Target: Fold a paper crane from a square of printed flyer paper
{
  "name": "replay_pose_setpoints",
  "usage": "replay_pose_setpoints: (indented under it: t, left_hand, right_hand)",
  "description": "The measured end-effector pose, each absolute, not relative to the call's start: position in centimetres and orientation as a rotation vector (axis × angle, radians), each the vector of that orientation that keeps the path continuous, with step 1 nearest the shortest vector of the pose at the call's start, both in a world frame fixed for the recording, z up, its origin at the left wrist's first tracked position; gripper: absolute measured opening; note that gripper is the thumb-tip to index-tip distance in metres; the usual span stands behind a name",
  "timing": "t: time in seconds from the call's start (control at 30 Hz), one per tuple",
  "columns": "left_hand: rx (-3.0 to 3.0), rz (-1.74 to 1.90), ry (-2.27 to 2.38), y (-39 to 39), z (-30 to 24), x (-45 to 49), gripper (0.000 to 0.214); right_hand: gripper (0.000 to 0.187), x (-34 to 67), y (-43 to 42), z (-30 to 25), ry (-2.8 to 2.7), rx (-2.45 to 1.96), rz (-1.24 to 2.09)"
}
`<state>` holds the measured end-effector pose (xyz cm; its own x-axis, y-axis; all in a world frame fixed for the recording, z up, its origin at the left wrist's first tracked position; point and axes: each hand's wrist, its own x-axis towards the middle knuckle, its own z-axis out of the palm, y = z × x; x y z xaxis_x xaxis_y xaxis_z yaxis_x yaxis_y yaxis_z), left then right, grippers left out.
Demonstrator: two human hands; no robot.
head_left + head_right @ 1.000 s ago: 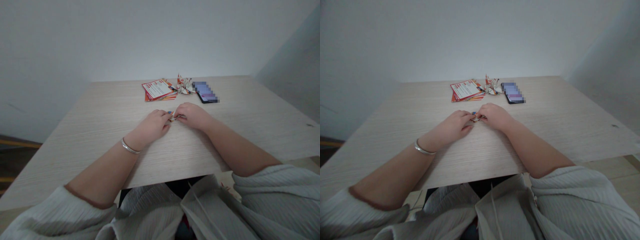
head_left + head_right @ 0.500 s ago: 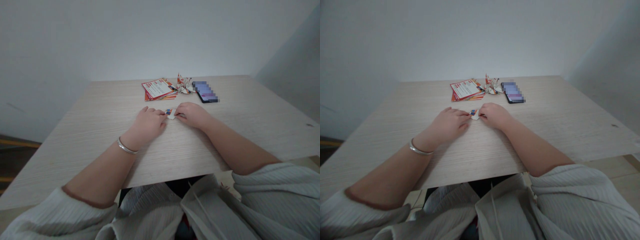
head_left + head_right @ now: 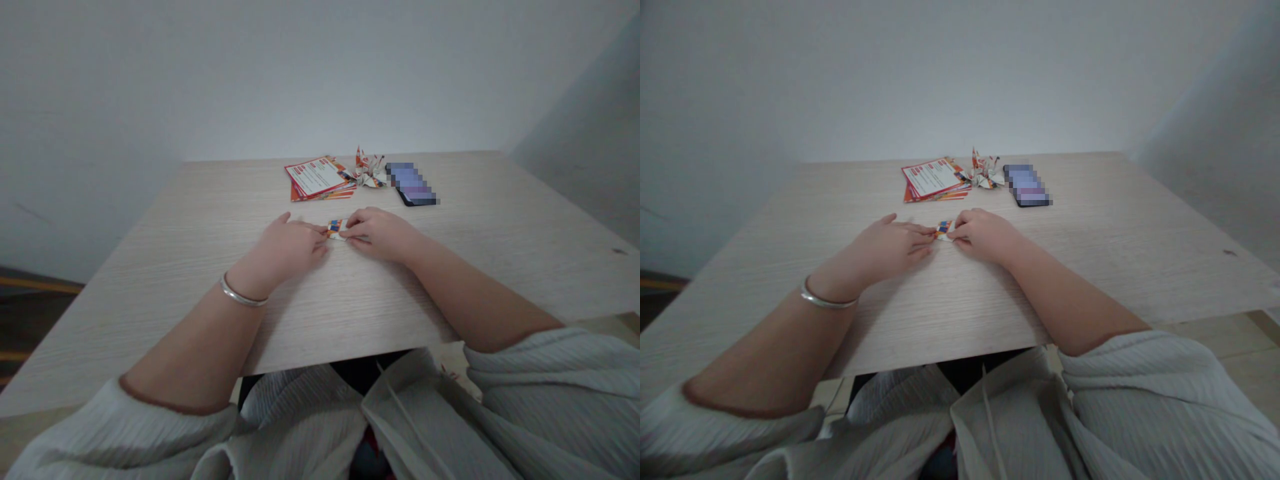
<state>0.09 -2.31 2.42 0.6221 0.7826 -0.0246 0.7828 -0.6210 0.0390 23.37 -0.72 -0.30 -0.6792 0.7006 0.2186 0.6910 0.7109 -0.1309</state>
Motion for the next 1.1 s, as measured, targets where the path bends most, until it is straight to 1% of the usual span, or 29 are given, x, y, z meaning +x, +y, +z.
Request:
replay_pose_setpoints:
  t: [0.1,0.23,0.3,0.4,0.6,0.83,0.97,1.1]
  left_hand:
    - [2.823,0.067,1.284,-1.8,2.1,-0.4,0.034]
    - [2.936,0.214,0.994,-1.0,1.6,-0.5,0.032]
    - [2.957,0.227,0.943,-0.8,1.5,-0.3,0.032]
    - [2.914,0.188,0.991,-0.9,1.4,-0.1,0.03]
    - [2.907,0.171,1.105,-1.0,1.0,-0.1,0.028]
    - [2.938,0.092,1.1,-1.0,0.8,0.0,0.034]
    - [2.889,0.165,1.085,-1.2,0.8,0.0,0.028]
    - [2.849,0.211,1.004,-1.1,0.8,-0.2,0.023]
  right_hand:
    - [0.029,23.2,-0.8,-0.2,-2.667,-1.15,0.07]
    - [0.028,22.9,-1.0,0.0,-2.666,-1.228,0.035]
    - [0.03,22.8,-1.1,0.1,-2.67,-1.242,0.0]
    - [0.033,22.7,-1.2,-0.1,-2.681,-1.173,-0.019]
    - [0.032,22.4,-0.9,-0.7,-2.72,-1.031,0.043]
    - [0.039,22.6,-0.6,-0.2,-2.636,-1.271,-0.052]
    - [0.041,22.6,-0.7,0.5,-2.66,-1.363,-0.135]
    - [0.053,22.6,-0.6,0.5,-2.68,-1.419,-0.156]
